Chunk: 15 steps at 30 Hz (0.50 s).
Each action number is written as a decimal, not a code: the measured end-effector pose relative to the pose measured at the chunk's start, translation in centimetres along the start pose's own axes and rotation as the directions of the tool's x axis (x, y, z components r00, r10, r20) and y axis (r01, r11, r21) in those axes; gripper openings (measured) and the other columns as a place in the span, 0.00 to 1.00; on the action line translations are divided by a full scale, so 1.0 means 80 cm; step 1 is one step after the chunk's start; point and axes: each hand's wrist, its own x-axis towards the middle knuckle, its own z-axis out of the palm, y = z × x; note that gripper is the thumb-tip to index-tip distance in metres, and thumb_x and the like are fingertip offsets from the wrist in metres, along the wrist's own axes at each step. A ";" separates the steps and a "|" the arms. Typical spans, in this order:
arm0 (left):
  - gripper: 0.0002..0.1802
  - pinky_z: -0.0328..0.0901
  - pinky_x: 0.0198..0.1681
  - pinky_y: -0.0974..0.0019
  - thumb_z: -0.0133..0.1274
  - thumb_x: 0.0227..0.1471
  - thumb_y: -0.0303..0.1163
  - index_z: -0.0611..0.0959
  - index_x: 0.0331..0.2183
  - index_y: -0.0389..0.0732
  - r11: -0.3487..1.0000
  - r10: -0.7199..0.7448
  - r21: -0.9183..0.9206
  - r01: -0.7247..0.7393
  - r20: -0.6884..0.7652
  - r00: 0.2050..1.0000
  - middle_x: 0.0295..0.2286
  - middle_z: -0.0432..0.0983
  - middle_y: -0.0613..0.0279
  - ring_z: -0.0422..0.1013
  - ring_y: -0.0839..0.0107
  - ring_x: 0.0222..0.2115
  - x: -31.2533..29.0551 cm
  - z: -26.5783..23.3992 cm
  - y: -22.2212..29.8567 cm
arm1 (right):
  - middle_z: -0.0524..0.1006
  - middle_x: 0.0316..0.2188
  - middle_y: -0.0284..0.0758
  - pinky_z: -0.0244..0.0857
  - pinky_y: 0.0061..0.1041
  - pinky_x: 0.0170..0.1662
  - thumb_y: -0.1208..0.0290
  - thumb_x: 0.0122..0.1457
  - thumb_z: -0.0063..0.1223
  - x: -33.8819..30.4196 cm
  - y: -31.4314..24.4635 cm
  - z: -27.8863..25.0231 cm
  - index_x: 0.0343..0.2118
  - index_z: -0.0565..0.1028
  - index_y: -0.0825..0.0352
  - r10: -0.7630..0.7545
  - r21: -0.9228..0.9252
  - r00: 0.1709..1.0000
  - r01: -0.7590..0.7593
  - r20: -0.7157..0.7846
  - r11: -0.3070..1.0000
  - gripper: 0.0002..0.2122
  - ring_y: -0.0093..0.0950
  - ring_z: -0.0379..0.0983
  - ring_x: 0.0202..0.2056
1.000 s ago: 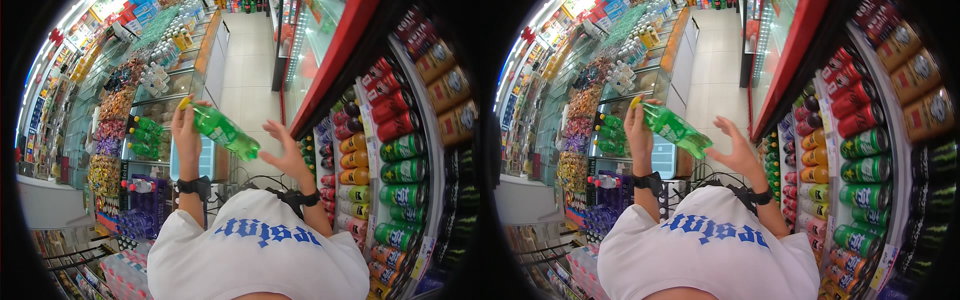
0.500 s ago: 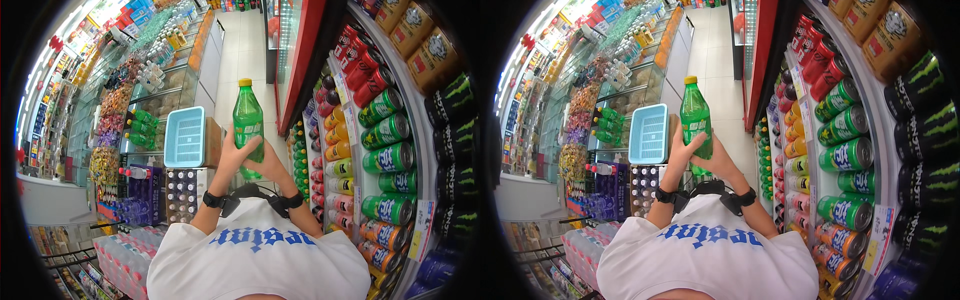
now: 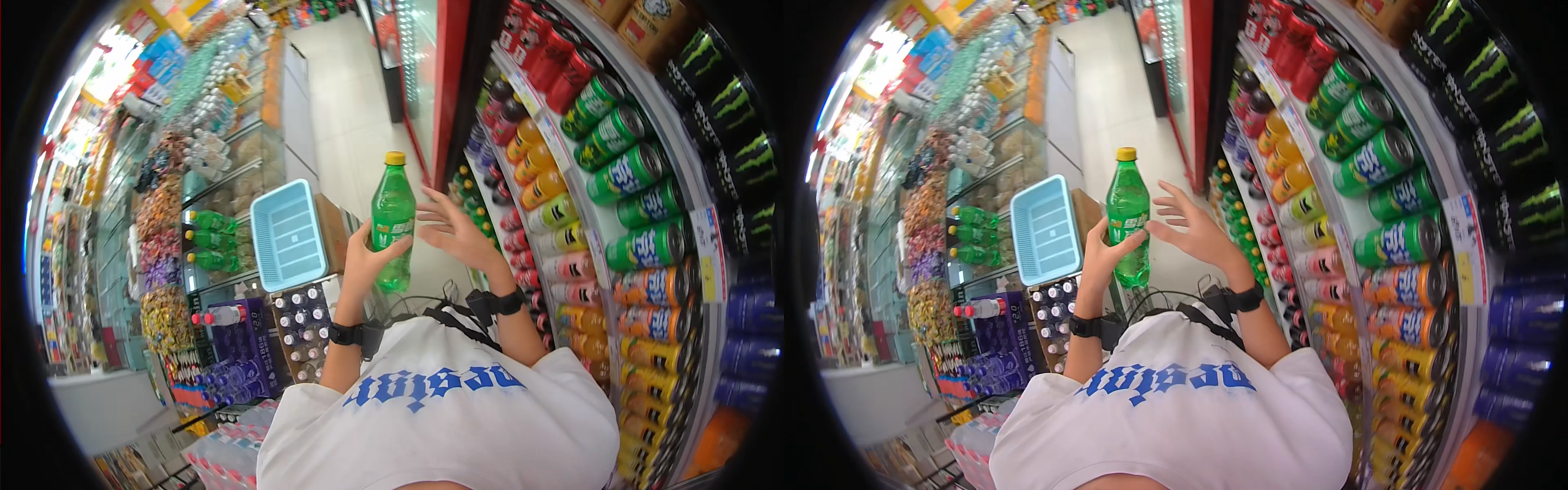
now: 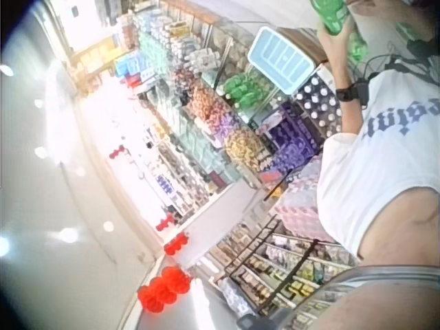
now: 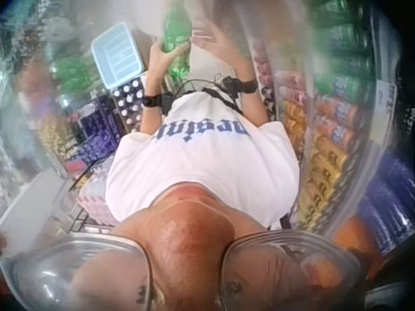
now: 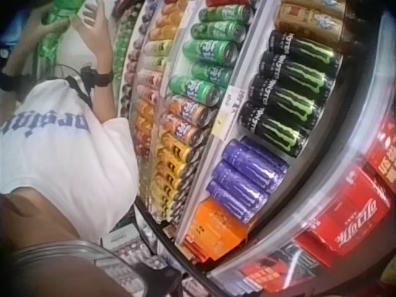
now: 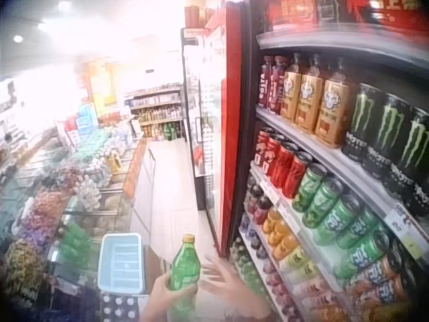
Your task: Organizing and stocking various beverage bottles and cans in a supermarket refrigerator.
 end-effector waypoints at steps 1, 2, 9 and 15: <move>0.26 0.71 0.41 0.70 0.70 0.46 0.33 0.81 0.46 0.32 0.997 -0.072 -0.014 0.074 0.132 0.989 0.36 0.82 0.60 0.77 0.75 0.36 0.001 -0.002 -0.009 | 0.74 0.56 0.44 0.68 0.35 0.59 0.61 0.63 0.62 -0.004 -0.002 0.014 0.66 0.61 0.68 0.034 -0.029 0.999 -0.034 0.014 0.999 0.33 0.32 0.72 0.58; 0.27 0.71 0.40 0.68 0.70 0.47 0.34 0.81 0.46 0.31 0.999 -0.037 0.034 0.030 0.244 0.969 0.37 0.81 0.60 0.76 0.76 0.35 0.001 -0.004 -0.022 | 0.75 0.53 0.38 0.69 0.33 0.56 0.62 0.60 0.65 -0.007 0.002 0.030 0.62 0.65 0.66 0.039 0.002 0.999 -0.039 -0.017 0.999 0.30 0.28 0.73 0.54; 0.31 0.72 0.42 0.61 0.69 0.48 0.36 0.76 0.49 0.30 0.988 -0.034 0.143 -0.051 0.538 0.843 0.36 0.81 0.54 0.78 0.66 0.37 -0.008 0.033 -0.143 | 0.77 0.43 0.28 0.72 0.21 0.37 0.69 0.53 0.72 -0.085 0.084 0.019 0.55 0.69 0.63 0.488 0.265 0.866 -0.448 -0.109 0.854 0.28 0.19 0.75 0.41; 0.44 0.70 0.49 0.55 0.72 0.43 0.35 0.66 0.56 0.32 0.987 0.017 0.113 -0.111 0.622 0.783 0.43 0.77 0.44 0.76 0.51 0.45 -0.031 0.077 -0.241 | 0.79 0.43 0.31 0.75 0.24 0.42 0.71 0.51 0.74 -0.141 0.138 0.022 0.51 0.72 0.66 0.474 0.218 0.790 -0.421 -0.389 0.880 0.26 0.21 0.77 0.43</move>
